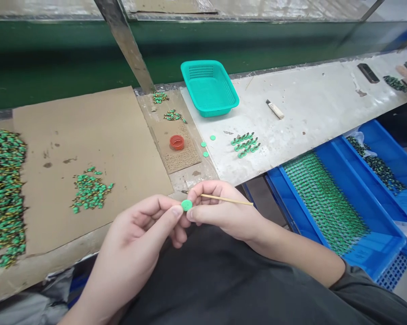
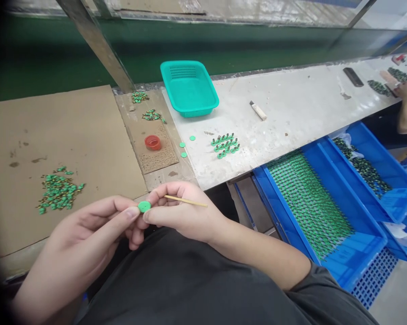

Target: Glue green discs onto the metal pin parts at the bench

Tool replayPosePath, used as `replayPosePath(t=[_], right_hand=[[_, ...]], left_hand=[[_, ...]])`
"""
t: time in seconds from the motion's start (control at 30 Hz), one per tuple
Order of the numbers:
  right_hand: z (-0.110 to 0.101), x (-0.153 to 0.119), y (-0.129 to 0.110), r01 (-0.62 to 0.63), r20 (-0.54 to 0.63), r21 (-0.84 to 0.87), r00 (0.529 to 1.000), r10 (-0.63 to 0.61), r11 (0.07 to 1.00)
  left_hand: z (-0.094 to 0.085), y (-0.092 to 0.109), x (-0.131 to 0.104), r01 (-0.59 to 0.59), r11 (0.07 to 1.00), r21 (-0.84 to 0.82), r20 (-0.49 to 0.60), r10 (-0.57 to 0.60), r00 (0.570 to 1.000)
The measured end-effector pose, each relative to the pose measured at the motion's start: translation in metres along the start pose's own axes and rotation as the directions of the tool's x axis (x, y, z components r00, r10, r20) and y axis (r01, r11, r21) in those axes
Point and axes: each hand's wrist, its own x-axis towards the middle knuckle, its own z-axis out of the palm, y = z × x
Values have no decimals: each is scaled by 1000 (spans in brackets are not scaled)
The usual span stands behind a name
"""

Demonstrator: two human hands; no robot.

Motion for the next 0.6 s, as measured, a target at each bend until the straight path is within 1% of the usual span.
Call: replayPosePath(t=[0.13, 0.23, 0.37, 0.5, 0.6], right_hand=[[-2, 2, 0, 4, -12, -11, 1000, -5, 1000], [-5, 4, 2, 18, -21, -14, 1000, -18, 1000], [-7, 9, 8, 20, -73, -43, 997, -23, 999], [-9, 12, 16, 67, -103, -122, 991, -79, 990], [-13, 9, 24, 138, -103, -271, 980, -171, 953]], left_hand=[[0, -4, 3, 38, 997, -62, -6, -38, 999], [2, -5, 5, 32, 998, -56, -25, -34, 999], [4, -11, 6, 33, 999, -20, -65, -34, 997], [7, -19, 7, 40, 999, 36, -102, -36, 994], [8, -23, 9, 61, 995, 81, -80, -54, 995]])
